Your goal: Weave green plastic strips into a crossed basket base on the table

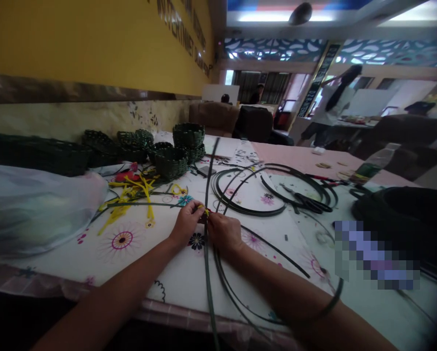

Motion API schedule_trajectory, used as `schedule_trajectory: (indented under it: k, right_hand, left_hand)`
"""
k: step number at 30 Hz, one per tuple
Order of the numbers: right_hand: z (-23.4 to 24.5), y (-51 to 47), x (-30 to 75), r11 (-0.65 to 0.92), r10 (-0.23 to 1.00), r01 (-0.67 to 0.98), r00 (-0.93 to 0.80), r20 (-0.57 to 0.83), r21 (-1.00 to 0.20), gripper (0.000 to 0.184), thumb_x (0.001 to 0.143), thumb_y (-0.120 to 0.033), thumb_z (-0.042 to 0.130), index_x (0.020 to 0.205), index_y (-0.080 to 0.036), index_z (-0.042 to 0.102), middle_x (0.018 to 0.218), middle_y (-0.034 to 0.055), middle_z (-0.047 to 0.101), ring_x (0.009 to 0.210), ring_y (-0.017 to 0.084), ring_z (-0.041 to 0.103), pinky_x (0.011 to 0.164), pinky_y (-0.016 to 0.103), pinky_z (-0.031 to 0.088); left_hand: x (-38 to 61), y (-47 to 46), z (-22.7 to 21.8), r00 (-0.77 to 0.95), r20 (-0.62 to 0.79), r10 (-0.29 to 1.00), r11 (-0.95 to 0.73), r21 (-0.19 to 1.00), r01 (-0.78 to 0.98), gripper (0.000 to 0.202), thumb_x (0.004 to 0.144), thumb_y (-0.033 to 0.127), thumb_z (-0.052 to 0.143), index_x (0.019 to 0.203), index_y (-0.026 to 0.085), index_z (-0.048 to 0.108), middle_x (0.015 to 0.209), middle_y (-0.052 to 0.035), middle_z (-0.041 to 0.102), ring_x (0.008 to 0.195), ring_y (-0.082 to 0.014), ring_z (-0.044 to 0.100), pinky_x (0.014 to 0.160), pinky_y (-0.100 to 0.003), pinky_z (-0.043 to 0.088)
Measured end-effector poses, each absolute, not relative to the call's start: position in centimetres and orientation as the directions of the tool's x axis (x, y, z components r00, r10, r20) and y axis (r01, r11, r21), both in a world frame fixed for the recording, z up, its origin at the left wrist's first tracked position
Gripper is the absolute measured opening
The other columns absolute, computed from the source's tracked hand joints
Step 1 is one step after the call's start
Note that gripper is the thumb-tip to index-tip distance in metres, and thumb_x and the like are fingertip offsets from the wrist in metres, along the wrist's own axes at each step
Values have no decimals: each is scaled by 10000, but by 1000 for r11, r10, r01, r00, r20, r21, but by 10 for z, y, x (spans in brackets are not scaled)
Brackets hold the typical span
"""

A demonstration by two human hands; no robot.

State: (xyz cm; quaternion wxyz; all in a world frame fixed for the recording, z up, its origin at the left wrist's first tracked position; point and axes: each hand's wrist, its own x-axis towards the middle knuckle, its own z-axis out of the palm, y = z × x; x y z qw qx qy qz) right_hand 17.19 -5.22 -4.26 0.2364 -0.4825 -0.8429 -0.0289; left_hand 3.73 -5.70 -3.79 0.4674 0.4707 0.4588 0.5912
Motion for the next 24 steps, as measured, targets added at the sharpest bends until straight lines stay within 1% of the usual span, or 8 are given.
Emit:
schedule_trajectory:
  k: [4,8,14,16,18,20,24]
  right_hand:
    - [-46,-49,173,548,748,820,-395,533,-162,187,872,-191,550,701,-183,625,682,62,705,571,159,600,528,291,203]
    - [-50,-45,175,589,668,797,-387,635,-134,195,879,-191,546,702,-183,627,638,44,692,547,148,588,539,290,220]
    - [-49,-40,178,591,563,806,-384,732,-32,189,849,-131,549,687,-192,624,572,6,645,505,121,527,539,293,214]
    - [-48,-38,180,601,501,799,-400,768,24,195,837,-117,552,669,-190,619,548,-3,616,501,116,507,547,296,216]
    - [-46,-36,183,613,434,786,-421,797,81,191,835,-119,560,668,-188,622,531,-8,590,502,118,491,561,300,221]
    - [-42,-34,187,618,388,776,-438,811,124,176,842,-127,571,691,-189,637,534,-8,584,509,122,483,578,304,227]
    - [-37,-31,193,605,296,769,-458,838,206,180,876,-121,559,749,-191,666,547,-1,578,527,132,478,600,313,232]
  left_hand:
    - [40,-59,-36,-165,131,978,-163,967,-199,240,773,381,630,828,174,521,737,31,540,658,-102,548,657,-252,514]
    - [42,-59,-34,-193,123,973,-172,950,-262,261,760,385,649,815,169,514,737,30,547,652,-96,555,644,-245,513]
    - [43,-60,-29,-179,73,981,-135,920,-369,289,712,374,711,811,156,549,733,22,583,622,-92,574,627,-234,498]
    - [44,-60,-29,-170,45,984,-116,895,-431,283,693,348,734,797,152,557,708,19,590,621,-99,586,631,-233,498]
    - [45,-60,-29,-119,-6,993,-57,853,-519,243,700,301,729,777,153,552,674,17,592,610,-107,597,617,-229,496]
    - [47,-59,-27,-44,-75,996,35,809,-587,171,725,231,697,767,148,554,661,7,602,585,-103,599,561,-203,474]
    - [48,-57,-17,32,-189,982,167,763,-625,46,765,103,610,759,128,572,680,-19,632,547,-90,604,413,-151,354]
